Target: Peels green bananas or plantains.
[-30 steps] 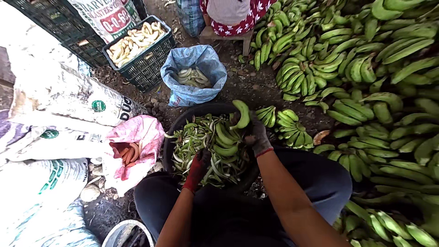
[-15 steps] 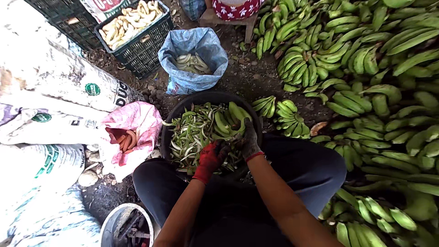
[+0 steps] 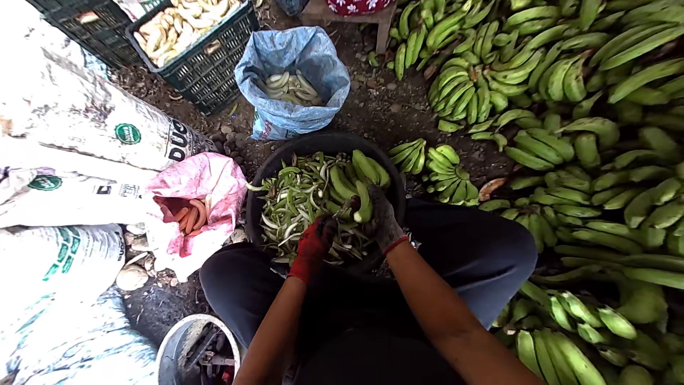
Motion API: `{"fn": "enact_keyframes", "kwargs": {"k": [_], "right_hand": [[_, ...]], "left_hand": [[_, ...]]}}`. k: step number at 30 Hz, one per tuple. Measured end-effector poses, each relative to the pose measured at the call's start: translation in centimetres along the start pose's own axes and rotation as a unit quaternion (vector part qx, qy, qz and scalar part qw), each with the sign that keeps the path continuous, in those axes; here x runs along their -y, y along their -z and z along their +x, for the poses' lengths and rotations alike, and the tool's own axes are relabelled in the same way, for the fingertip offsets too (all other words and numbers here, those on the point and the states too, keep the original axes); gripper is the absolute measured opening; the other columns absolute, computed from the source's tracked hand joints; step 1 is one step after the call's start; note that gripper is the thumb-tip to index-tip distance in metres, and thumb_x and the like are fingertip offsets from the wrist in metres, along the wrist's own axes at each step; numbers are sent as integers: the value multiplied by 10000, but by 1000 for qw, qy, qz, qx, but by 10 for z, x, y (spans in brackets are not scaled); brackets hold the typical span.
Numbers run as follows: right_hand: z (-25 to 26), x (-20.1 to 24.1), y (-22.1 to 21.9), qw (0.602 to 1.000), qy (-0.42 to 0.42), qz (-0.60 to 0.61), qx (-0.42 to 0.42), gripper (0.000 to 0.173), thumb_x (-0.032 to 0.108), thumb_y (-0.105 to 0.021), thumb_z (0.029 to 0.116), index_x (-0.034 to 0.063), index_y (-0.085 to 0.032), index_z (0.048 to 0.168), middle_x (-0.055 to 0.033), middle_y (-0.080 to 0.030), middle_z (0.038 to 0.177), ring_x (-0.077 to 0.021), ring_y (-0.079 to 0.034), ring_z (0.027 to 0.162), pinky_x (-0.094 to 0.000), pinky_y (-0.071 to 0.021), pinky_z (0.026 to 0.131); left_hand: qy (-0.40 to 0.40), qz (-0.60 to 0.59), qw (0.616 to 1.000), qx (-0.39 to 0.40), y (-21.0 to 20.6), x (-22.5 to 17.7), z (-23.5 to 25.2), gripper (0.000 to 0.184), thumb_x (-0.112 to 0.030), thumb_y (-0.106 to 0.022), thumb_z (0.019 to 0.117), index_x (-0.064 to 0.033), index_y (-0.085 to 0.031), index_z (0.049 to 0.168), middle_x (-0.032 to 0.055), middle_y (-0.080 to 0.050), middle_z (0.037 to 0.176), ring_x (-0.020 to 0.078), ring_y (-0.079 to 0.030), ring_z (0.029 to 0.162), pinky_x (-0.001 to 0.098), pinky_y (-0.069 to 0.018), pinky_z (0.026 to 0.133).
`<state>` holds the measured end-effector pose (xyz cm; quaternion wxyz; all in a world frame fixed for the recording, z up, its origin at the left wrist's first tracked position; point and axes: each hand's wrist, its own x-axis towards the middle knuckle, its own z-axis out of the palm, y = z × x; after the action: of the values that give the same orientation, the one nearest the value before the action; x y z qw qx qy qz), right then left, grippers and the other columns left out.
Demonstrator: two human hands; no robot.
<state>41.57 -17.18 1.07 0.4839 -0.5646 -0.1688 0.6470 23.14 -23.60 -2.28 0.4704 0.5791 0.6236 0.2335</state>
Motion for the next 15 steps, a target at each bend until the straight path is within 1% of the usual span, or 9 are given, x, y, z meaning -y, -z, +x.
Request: {"fn": "enact_keyframes", "kwargs": {"k": [1,3,4,6,8,11,12,13,15], "right_hand": [[0,2,3,999,-1,-47,12,509,535,-526,1018,144,-577,1339,-69,-681,1019,-165,-662,840,-370,-581,727],[1,7,4,995,-17,-98,30,508,548,-529,1011,157,-589,1330,-58,-686,990,-153,-660,802,-353,-580,692],[0,9,4,993,-33,-108,37,518,557,-547,998,160,-593,1327,-59,-691,992,-157,-665,795,-351,-581,683],[-2,13,4,989,-60,-122,51,538,562,-570,982,168,-584,1349,-61,-699,1026,-164,-677,819,-351,-586,697],[-2,11,0,987,-66,-132,58,568,589,-538,991,152,-579,1351,-74,-699,1031,-174,-681,824,-360,-590,702],[-6,3,-3,987,-62,-142,38,681,699,-430,984,165,-573,1381,-91,-688,1113,-190,-670,917,-406,-581,778],[-9,-3,-4,986,-58,-151,29,674,684,-392,1006,157,-563,1389,-100,-669,1134,-191,-653,940,-411,-568,798],[-14,-9,-7,985,-47,-167,23,634,634,-351,1042,134,-563,1370,-107,-655,1113,-185,-642,921,-398,-561,786],[-22,-24,-9,980,-36,-194,38,596,550,-321,1084,91,-556,1383,-142,-657,1133,-205,-655,934,-403,-573,805]], "left_hand": [[-19,-14,999,22,3,-6,-3,599,-542,-350,1054,-162,-528,1482,96,-681,1281,210,-666,1115,484,-521,986],[-69,-19,996,59,11,-17,-7,583,-542,-360,1063,-185,-528,1493,49,-656,1356,150,-638,1188,439,-497,1048],[-89,0,993,74,14,-22,-9,567,-542,-363,1065,-206,-541,1486,31,-649,1374,142,-622,1230,444,-480,1079],[-102,50,989,92,18,-27,-11,550,-553,-361,1058,-249,-555,1474,28,-659,1358,166,-618,1246,485,-472,1079],[-95,84,988,90,18,-26,-9,535,-537,-366,1055,-270,-549,1481,67,-671,1325,222,-637,1212,528,-481,1041],[-78,134,987,33,12,-21,0,507,-487,-425,1037,-286,-544,1486,155,-677,1242,337,-660,1111,600,-498,951],[-64,152,986,-2,8,-18,5,495,-449,-466,1027,-276,-545,1484,193,-668,1240,386,-650,1110,634,-484,942],[-42,170,984,-41,4,-15,9,495,-419,-508,1019,-269,-540,1488,226,-655,1253,429,-637,1122,659,-468,939],[23,191,975,-108,1,-6,22,510,-401,-559,1016,-266,-516,1506,270,-621,1297,484,-613,1142,682,-456,941]]}}
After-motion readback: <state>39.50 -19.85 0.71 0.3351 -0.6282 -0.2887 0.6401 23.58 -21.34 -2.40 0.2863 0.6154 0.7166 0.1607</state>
